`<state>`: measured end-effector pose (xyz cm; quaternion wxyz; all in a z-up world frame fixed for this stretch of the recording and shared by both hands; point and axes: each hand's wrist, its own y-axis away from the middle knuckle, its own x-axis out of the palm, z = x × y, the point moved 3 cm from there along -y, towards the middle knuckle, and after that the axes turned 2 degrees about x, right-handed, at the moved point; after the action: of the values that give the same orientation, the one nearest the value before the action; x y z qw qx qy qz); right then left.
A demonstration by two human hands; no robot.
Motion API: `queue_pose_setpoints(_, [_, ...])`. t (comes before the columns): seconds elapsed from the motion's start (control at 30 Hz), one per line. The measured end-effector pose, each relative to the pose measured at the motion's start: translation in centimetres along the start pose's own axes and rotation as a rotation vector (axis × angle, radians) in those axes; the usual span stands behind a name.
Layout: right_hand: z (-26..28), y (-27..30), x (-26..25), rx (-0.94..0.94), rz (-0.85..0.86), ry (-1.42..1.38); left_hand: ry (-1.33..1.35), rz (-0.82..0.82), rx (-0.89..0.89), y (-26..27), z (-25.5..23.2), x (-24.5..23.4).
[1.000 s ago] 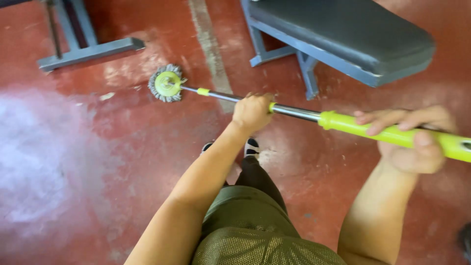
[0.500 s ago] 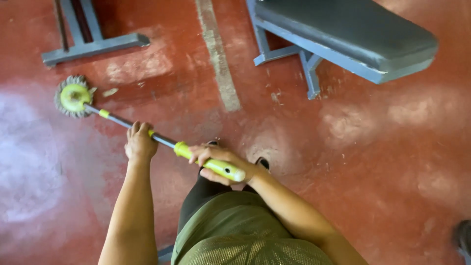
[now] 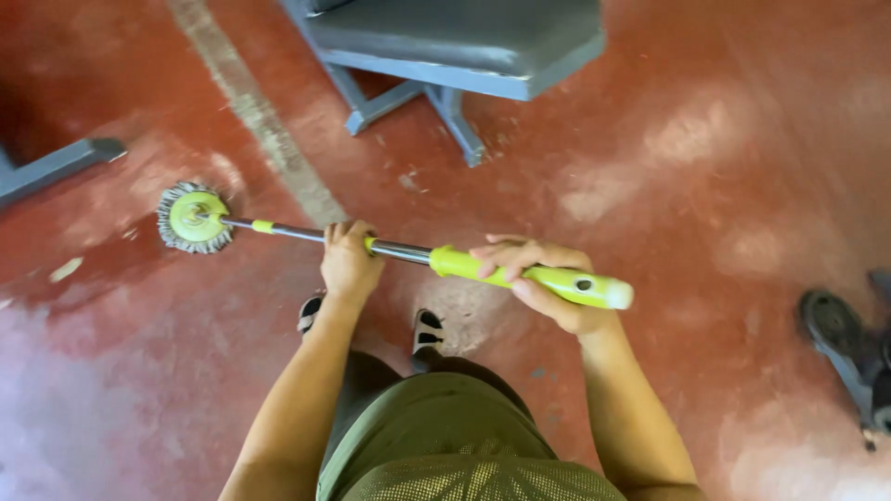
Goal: Mopping the floor in a gym area around various exercise machines.
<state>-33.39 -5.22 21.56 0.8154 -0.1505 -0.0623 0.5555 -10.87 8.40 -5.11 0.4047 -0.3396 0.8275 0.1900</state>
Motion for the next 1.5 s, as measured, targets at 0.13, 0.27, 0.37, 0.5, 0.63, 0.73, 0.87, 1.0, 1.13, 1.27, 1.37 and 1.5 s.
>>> queue_pose_setpoints(0.13, [5.2, 6.2, -5.6, -0.026, -0.185, 0.171, 0.048, 0.104, 0.141, 1.6, -10.0, 5.3])
queue_pose_setpoints(0.27, [8.8, 11.2, -9.3, -0.043, -0.398, 0.322, 0.185, 0.206, 0.268, 2.0, -18.7, 10.2])
queue_pose_setpoints(0.37, [10.6, 13.8, -9.8, -0.023, -0.546, 0.264, 0.247, 0.363, 0.478, 2.5, -26.1, 6.9])
queue_pose_setpoints(0.5, [7.6, 16.2, -11.1, -0.181, -0.953, 0.089, 0.388, 0.280, 0.550, 2.3, -27.5, 9.9])
queue_pose_setpoints(0.63, [7.2, 17.1, -13.3, -0.226, -0.974, 0.107, 0.124, 0.493, 0.510, 2.6, -27.9, 8.4])
queue_pose_setpoints(0.73, [7.9, 15.7, -12.9, -0.122, -0.944, 0.090, 0.074, 0.495, 0.471, 3.9, -25.7, 6.6])
queue_pose_setpoints(0.87, [4.8, 13.1, -10.1, -0.100, -0.811, -0.106, 0.104, 0.377, 0.415, 6.2, -18.6, 1.6])
queue_pose_setpoints(1.0, [-4.0, 9.3, -2.1, -0.147, -0.777, -0.251, -0.117, 0.478, 0.151, 7.7, -5.9, -3.0])
queue_pose_setpoints(1.13, [-10.5, 5.1, 10.8, -0.144, -0.402, -0.581, -0.183, 0.353, -0.113, 10.0, 8.7, -8.1])
queue_pose_setpoints(1.27, [-8.7, 1.4, 19.7, 0.019, -0.096, -0.409, -0.291, 0.235, -0.360, 12.3, 20.4, -10.6])
queue_pose_setpoints(1.37, [-10.6, 2.5, 22.6, 0.071, 0.017, -0.439, -0.405, 0.305, -0.541, 13.7, 24.9, -11.1])
queue_pose_setpoints(1.5, [-8.0, 3.2, 19.9, 0.098, 0.015, -0.477, -0.406, 0.263, -0.630, 13.4, 22.8, -8.5])
